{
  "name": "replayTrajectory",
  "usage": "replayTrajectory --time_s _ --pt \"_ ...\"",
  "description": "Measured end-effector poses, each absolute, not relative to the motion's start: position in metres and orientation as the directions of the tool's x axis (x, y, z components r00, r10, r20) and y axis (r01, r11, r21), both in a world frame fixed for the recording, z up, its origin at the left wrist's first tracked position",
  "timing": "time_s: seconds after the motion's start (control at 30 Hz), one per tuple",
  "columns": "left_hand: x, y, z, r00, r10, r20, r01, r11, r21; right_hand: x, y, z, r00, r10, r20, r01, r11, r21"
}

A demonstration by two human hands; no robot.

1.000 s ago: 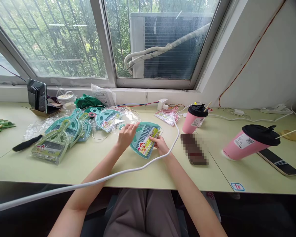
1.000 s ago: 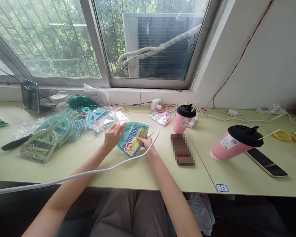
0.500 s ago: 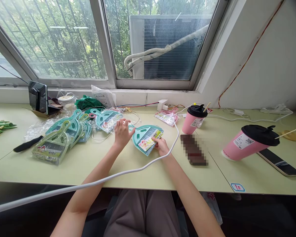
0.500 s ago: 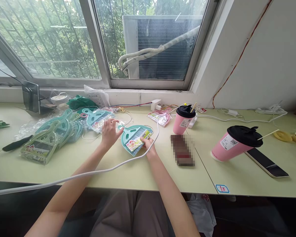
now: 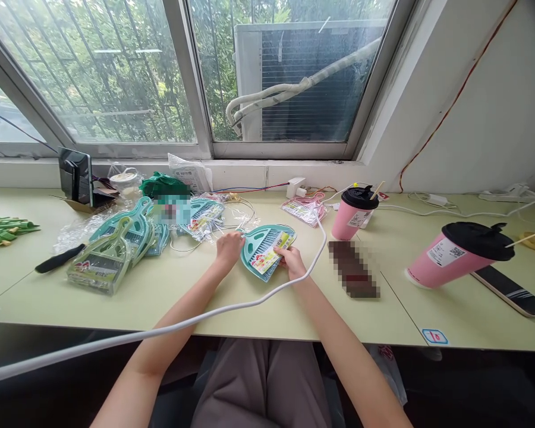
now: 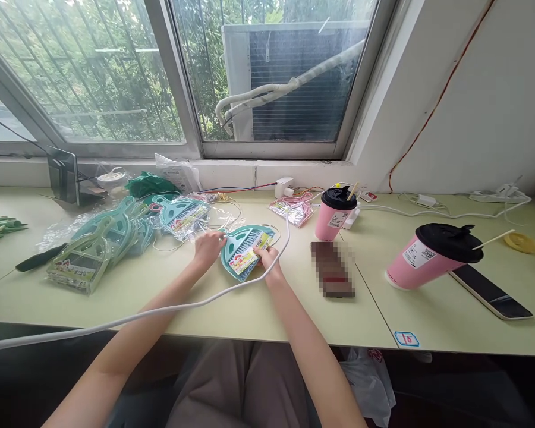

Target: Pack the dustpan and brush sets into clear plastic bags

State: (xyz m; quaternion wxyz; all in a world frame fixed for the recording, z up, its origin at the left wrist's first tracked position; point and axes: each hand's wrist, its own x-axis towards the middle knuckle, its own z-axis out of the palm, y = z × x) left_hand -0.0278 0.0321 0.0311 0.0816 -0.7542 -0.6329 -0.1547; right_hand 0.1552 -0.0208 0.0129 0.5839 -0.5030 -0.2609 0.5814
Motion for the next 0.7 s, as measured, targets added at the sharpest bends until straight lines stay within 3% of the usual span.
replayTrajectory --time_s 0.13,0.3,0.5,0.7 --pt "-0.028 0.029 0.033 0.144 0.908 0.393 0.971 -0.206 0.119 0.155 -0.021 0.013 0.196 0.942 -0.274 -0.424 -0.171 -0.890" --pt "-0.030 0.039 0.025 0.124 0.783 0.610 0.953 -0.264 0.146 0.157 -0.022 0.011 0.217 0.935 -0.282 -0.459 -0.157 -0.874" --pt "-0.036 0.050 0.016 0.145 0.936 0.322 0.943 -0.229 0.240 0.156 -0.023 0.015 0.180 0.942 -0.284 -0.414 -0.189 -0.891" --pt "-0.030 0.034 0.030 0.109 0.929 0.355 0.967 -0.182 0.177 0.155 -0.025 0.019 0.189 0.932 -0.308 -0.426 -0.205 -0.881"
